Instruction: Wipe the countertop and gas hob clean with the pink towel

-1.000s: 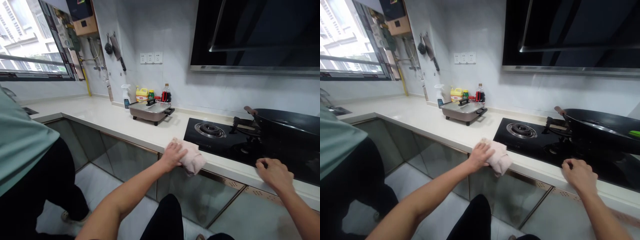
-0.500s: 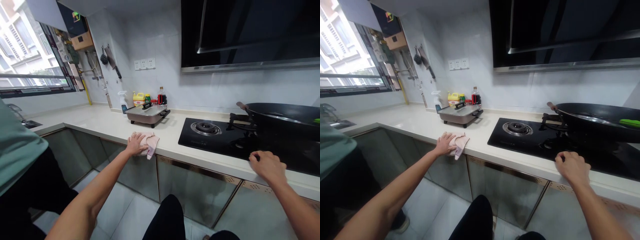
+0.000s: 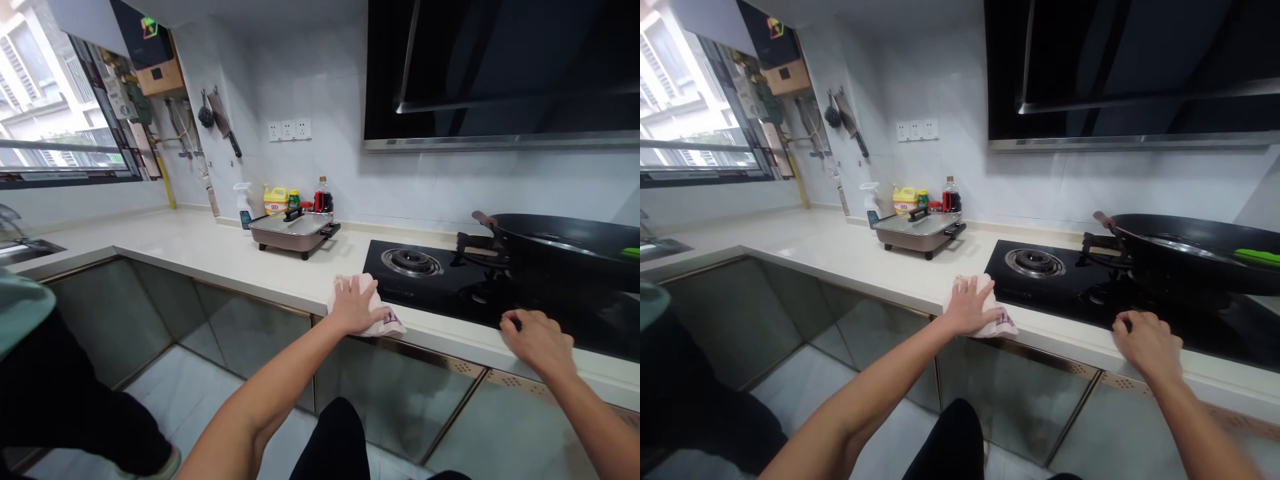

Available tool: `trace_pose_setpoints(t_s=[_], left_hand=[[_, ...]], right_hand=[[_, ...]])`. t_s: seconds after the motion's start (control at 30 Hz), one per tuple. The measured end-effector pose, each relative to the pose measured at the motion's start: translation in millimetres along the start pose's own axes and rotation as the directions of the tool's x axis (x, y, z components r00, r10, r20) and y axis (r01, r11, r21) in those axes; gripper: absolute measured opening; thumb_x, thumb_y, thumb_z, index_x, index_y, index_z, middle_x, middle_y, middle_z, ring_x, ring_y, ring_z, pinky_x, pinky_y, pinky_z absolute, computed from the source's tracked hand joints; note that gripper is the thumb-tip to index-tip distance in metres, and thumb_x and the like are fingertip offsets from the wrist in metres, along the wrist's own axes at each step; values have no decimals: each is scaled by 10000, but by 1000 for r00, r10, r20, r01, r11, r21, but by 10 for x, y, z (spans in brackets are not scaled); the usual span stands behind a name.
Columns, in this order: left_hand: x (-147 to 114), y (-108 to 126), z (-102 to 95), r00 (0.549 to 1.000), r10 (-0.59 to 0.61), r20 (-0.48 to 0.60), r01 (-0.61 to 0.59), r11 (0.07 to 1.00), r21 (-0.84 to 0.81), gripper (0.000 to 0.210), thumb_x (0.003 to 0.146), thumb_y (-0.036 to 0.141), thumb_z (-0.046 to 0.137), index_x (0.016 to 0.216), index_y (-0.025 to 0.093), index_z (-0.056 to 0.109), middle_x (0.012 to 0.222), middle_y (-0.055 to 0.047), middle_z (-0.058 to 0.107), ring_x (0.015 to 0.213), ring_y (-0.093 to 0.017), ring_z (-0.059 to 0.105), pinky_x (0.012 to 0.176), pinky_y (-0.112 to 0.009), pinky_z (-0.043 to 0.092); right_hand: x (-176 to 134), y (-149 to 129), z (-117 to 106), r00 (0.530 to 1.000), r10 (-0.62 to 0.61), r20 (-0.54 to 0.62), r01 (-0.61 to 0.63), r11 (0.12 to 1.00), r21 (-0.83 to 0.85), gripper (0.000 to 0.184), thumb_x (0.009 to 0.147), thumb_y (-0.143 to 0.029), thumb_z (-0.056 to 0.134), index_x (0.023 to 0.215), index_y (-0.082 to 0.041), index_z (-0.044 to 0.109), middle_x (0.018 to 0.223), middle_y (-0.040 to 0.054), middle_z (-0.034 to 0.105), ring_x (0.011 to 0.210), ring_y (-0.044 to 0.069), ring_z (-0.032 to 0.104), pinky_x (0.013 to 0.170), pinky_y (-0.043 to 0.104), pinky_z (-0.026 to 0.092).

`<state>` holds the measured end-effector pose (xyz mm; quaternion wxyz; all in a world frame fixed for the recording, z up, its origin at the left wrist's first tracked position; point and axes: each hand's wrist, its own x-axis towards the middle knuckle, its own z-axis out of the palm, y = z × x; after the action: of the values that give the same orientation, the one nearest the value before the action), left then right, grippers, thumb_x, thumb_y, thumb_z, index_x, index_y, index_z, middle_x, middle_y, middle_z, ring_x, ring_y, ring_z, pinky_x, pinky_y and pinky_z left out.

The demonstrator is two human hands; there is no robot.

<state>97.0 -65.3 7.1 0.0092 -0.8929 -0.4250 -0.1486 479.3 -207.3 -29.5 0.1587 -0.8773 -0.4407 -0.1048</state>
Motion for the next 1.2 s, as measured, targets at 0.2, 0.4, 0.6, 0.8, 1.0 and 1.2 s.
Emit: trace_pose_setpoints(t_s=[0.2, 0.4, 0.6, 0.8, 1.0, 1.2], left_hand=[[104, -326, -189, 992, 17, 127, -7, 997, -80, 641, 1007, 680, 320, 1597, 432, 364, 1708, -58, 329, 1560, -375, 287, 1219, -628, 261], [552, -225, -63, 990, -40, 133, 52, 995, -83, 620, 999, 621, 344, 1569, 389, 424, 1693, -90, 350, 1543, -414, 308, 1206, -684, 231], [1369, -76, 160, 990, -107, 94, 116, 988, -100, 681, 992, 602, 337, 1602, 300, 355, 1685, -150, 351, 1544, -411, 312, 1201, -679, 230], [2184, -133, 269, 970, -241, 28, 242, 964, -110, 862, 949, 657, 382, 1595, 94, 283, 1669, -248, 336, 1529, -386, 351, 1226, -538, 263], [2323, -6, 279, 957, -285, 46, 287, 956, -54, 785, 932, 689, 391, 1413, 83, 519, 1514, -279, 531, 1413, -426, 483, 1157, -565, 334], [1592, 515, 225, 1000, -16, 22, 17, 998, -58, 865, 902, 779, 371, 1409, 100, 544, 1514, -226, 550, 1417, -411, 468, 1205, -575, 271]], right_hand=[[0, 17, 22, 1000, -5, -27, 5, 1000, -13, 538, 998, -466, 260, 1216, -221, 687, 1384, 181, 577, 1218, 390, 542, 932, 536, 445], [11, 8, 58, 998, -18, -57, 19, 1000, 9, 516, 967, -456, 290, 1166, -225, 707, 1311, 172, 609, 1159, 396, 563, 901, 566, 471], [-12, -5, 69, 993, -51, -104, 52, 999, 5, 502, 951, -480, 292, 1115, -247, 706, 1236, 131, 651, 1112, 363, 576, 882, 543, 481], [-20, -34, 43, 985, -75, -153, 84, 995, 53, 443, 951, -481, 325, 1038, -269, 704, 1195, 97, 681, 1110, 345, 585, 877, 512, 471], [-33, -88, -18, 985, -55, -164, 70, 994, 89, 391, 955, -436, 362, 996, -261, 709, 1156, 100, 692, 1080, 329, 577, 874, 495, 448], [-81, -123, -33, 987, -60, -147, 66, 997, 37, 419, 977, -430, 339, 1075, -253, 706, 1222, 100, 670, 1103, 324, 569, 887, 485, 446]])
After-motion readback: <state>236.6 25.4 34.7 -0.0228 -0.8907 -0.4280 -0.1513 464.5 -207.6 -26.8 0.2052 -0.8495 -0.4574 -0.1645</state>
